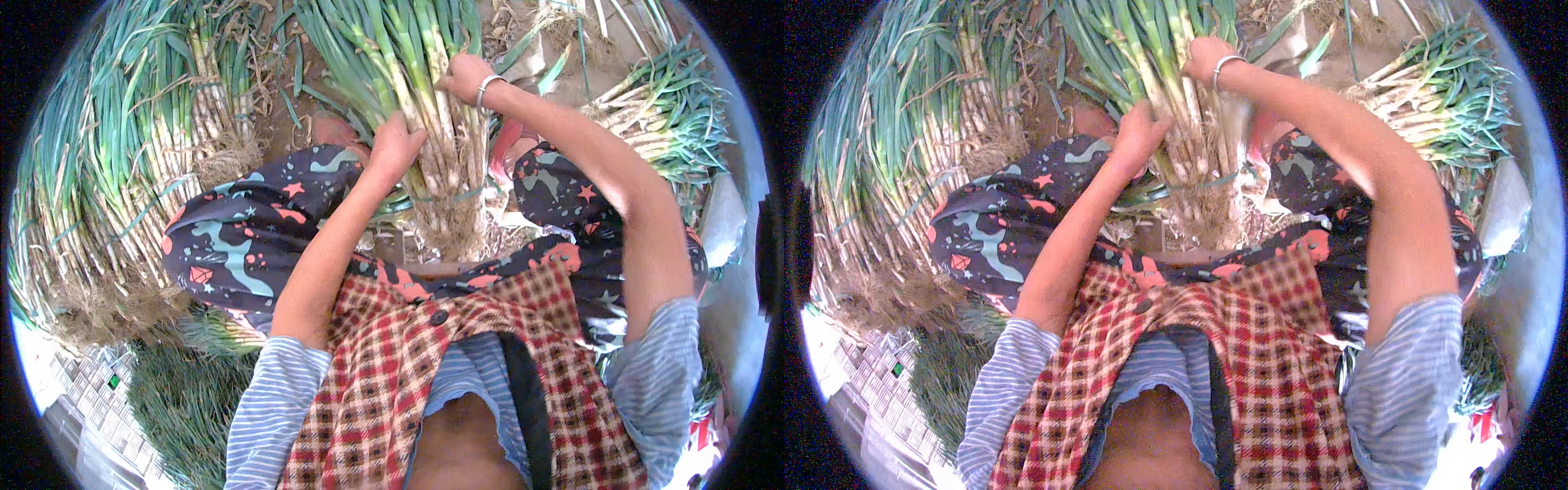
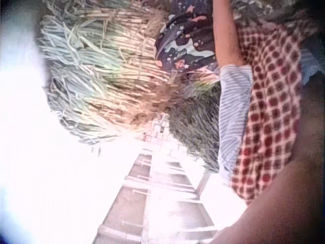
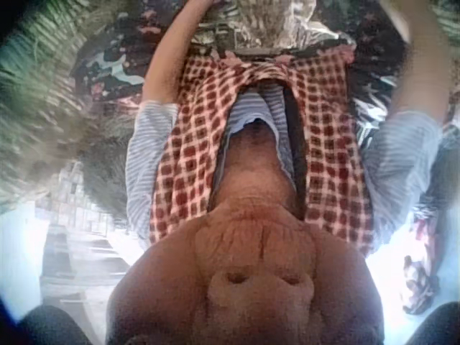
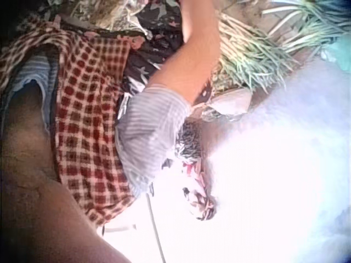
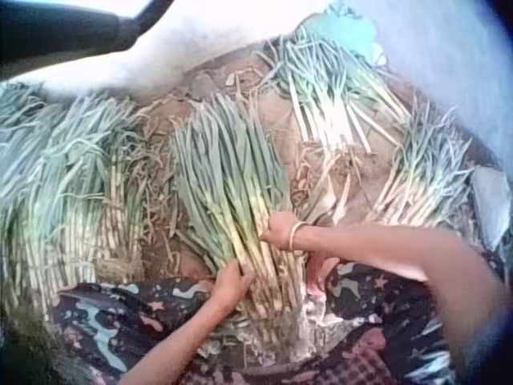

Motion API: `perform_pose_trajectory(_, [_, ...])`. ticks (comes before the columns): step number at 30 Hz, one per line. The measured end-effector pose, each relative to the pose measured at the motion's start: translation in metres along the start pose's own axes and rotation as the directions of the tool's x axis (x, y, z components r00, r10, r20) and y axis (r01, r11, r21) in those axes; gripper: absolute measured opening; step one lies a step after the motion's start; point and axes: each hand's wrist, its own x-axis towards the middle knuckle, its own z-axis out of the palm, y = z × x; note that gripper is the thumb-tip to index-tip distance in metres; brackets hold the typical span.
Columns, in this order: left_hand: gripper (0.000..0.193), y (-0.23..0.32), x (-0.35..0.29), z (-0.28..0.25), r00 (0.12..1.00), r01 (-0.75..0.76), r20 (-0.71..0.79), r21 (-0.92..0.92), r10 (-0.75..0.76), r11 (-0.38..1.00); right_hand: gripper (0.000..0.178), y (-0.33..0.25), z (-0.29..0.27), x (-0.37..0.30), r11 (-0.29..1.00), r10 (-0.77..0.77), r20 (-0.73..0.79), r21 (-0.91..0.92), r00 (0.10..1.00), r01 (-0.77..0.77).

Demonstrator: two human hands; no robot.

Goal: The person bundles leeks using strips of leaf and a small blade, then moves the finished bundles into a pile.

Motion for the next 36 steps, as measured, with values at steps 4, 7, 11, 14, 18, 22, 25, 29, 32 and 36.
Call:
perform_pose_trajectory(4, [0.04, -0.003, -0.003, -0.002, 1.0, 0.021, -0.01, -0.024, -0.022, 0.999, 0.042, 0.001, 0.009, -0.006, 0.98, 0.104, 0.016, 0.169, 0.994, -0.106])
perform_pose_trajectory(7, [0.04, -0.021, -0.003, 0.0, 1.0, -0.001, -0.016, -0.017, 0.0, 1.0, 0.057, 0.014, 0.035, -0.004, 0.986, 0.115, -0.079, 0.126, 0.99, -0.105])
perform_pose_trajectory(11, [0.037, -0.015, -0.01, -0.008, 0.995, 0.093, -0.016, -0.158, -0.097, 0.983, 0.062, 0.007, 0.049, -0.007, 0.86, 0.208, 0.012, 0.474, 0.978, -0.189])
perform_pose_trajectory(14, [0.057, 0.005, -0.018, -0.009, 0.993, 0.084, -0.061, -0.193, -0.097, 0.978, 0.059, 0.016, 0.046, 0.001, 0.821, 0.293, 0.09, 0.487, 0.952, -0.299])
perform_pose_trajectory(18, [0.097, 0.021, -0.03, -0.002, 0.996, -0.023, -0.087, -0.249, 0.001, 0.968, 0.043, 0.003, 0.035, -0.007, 0.714, 0.193, 0.202, 0.642, 0.96, -0.279])
perform_pose_trajectory(22, [0.11, 0.025, -0.03, 0.01, 0.995, -0.081, -0.079, -0.284, 0.06, 0.955, 0.048, 0.008, 0.044, -0.013, 0.88, 0.099, 0.039, 0.464, 0.994, -0.106])
perform_pose_trajectory(25, [0.108, 0.011, -0.021, 0.011, 0.994, -0.111, -0.02, -0.373, 0.111, 0.921, 0.06, 0.004, 0.046, -0.016, 0.893, 0.071, -0.001, 0.446, 0.997, -0.063])
perform_pose_trajectory(29, [0.104, -0.007, -0.012, 0.007, 0.979, -0.082, 0.113, -0.54, 0.169, 0.838, 0.052, 0.011, 0.045, -0.02, 0.772, 0.171, -0.002, 0.622, 0.985, -0.132])
perform_pose_trajectory(32, [0.102, -0.007, -0.011, 0.005, 0.964, -0.13, 0.109, -0.601, 0.242, 0.789, 0.046, 0.005, 0.049, -0.034, 0.875, 0.251, -0.245, 0.471, 0.936, -0.112])
perform_pose_trajectory(36, [0.097, -0.012, -0.01, 0.007, 0.964, -0.148, 0.09, -0.604, 0.251, 0.783, 0.044, -0.031, 0.044, -0.06, 0.958, 0.263, -0.236, 0.177, 0.935, -0.225])
